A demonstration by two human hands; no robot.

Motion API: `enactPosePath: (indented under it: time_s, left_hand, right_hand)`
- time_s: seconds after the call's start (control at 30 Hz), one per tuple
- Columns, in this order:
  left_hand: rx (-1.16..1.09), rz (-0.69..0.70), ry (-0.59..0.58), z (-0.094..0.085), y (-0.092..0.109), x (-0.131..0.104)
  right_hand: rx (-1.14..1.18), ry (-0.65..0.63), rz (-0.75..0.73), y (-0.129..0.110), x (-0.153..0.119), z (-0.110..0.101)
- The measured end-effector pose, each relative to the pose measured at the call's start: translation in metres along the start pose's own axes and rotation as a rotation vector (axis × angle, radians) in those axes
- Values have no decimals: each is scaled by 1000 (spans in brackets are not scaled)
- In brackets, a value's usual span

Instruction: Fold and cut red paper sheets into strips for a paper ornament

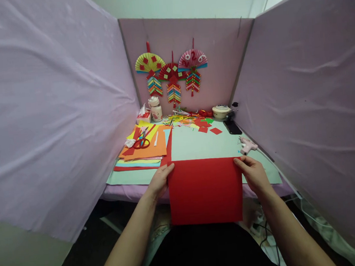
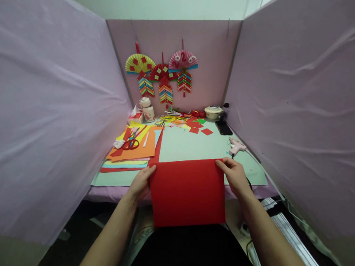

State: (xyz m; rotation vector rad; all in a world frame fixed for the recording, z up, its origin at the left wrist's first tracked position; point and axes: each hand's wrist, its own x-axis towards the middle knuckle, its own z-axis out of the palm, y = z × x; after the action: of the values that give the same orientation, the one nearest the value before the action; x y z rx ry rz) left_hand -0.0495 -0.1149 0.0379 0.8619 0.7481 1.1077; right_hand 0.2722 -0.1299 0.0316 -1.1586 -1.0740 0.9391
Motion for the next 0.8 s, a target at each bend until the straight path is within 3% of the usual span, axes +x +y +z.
enactPosePath:
  time_s: [0.43,0.8]
  left_hand:
    - [103,76,165,20,13,-17]
    - [118,82,136,26,22,-15]
  right_hand:
    - [70,-32,-14,9,-9,-8]
    - [79,-8,0,-10,-7,-5]
